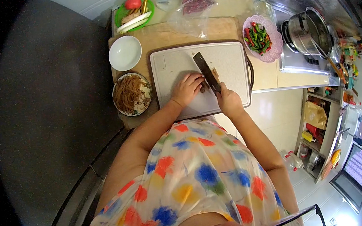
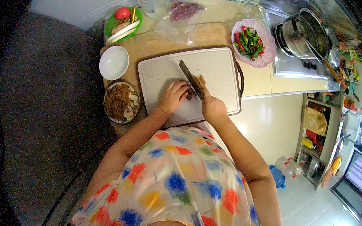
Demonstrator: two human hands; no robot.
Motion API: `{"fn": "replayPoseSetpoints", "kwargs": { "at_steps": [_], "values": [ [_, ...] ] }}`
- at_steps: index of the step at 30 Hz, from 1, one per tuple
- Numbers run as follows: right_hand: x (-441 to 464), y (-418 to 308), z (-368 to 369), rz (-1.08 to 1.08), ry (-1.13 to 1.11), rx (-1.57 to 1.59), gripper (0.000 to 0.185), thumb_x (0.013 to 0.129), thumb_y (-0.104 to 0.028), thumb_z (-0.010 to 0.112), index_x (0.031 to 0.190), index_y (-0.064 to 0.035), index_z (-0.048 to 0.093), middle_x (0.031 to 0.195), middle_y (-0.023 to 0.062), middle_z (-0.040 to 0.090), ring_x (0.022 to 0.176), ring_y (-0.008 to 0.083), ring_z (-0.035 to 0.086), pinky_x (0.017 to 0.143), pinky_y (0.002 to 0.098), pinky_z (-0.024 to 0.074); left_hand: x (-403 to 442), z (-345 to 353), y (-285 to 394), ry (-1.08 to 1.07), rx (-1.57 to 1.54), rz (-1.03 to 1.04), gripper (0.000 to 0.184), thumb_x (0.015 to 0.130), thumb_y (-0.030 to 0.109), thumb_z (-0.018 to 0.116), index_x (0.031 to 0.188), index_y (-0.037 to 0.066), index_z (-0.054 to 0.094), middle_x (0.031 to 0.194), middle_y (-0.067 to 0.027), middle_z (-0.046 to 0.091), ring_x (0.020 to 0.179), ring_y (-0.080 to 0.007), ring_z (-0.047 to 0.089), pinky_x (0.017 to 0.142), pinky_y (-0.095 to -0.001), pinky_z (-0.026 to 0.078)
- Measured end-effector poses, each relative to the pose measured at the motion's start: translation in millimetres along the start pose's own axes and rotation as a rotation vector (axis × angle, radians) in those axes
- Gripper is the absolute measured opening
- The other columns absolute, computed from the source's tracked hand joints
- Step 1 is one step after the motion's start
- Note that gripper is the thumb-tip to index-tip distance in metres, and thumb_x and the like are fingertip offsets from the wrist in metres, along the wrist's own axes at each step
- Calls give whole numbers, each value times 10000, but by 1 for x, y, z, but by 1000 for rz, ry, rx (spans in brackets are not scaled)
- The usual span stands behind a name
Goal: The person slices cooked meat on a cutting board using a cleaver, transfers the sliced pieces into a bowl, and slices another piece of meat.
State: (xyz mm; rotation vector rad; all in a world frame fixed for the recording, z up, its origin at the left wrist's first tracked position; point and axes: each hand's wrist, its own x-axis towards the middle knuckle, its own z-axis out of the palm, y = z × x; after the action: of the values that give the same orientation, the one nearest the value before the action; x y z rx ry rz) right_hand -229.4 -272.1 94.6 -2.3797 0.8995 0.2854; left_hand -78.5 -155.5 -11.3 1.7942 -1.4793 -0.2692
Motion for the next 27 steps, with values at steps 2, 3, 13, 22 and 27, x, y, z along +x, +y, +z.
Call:
{"fn": "replayPoseSetpoints", "kwargs": {
  "at_steps": [2, 3, 13, 22, 27],
  "values": [
    [0, 2, 2, -1, 2, -3, 250, 874, -145, 544, 1063, -26, 431, 732, 258, 628, 691, 441, 620, 626, 540, 484, -2, 3, -2, 0, -29, -54, 242, 782, 90, 642, 1017, 35, 647, 1130, -98, 583, 1092, -285, 524, 982, -387, 410],
    [0, 3, 5, 2, 0, -9, 255, 873, -145, 544, 1068, -25, 432, 730, 258, 627, 688, 441, 620, 626, 538, 484, -3, 4, -3, 1, -43, -80, 240, 781, 89, 641, 1015, 35, 649, 1130, -98, 583, 1092, -285, 524, 987, -390, 407],
    [-3, 5, 9, -51, 5, -38, 344, 870, -149, 547, 1169, -24, 436, 730, 248, 634, 680, 428, 627, 625, 521, 493, -6, 8, -8, -20, 125, 48, 247, 777, 127, 637, 1015, 65, 655, 1128, -63, 599, 1104, -238, 531, 971, -354, 429],
    [4, 0, 10, -43, -30, -63, 253, 848, -66, 446, 1088, 9, 425, 760, 248, 640, 676, 416, 640, 602, 504, 511, -4, 4, -5, -53, 79, 26, 256, 792, 137, 635, 1029, 42, 661, 1137, -100, 608, 1095, -260, 546, 1001, -385, 399],
    [14, -1, 25, -22, -6, -24, 316, 839, -80, 506, 1132, 21, 442, 736, 264, 630, 686, 434, 629, 616, 518, 501, -7, 4, -5, -75, 81, -17, 260, 789, 135, 636, 1030, 41, 660, 1129, -110, 611, 1078, -267, 554, 990, -387, 408]
  ]
}}
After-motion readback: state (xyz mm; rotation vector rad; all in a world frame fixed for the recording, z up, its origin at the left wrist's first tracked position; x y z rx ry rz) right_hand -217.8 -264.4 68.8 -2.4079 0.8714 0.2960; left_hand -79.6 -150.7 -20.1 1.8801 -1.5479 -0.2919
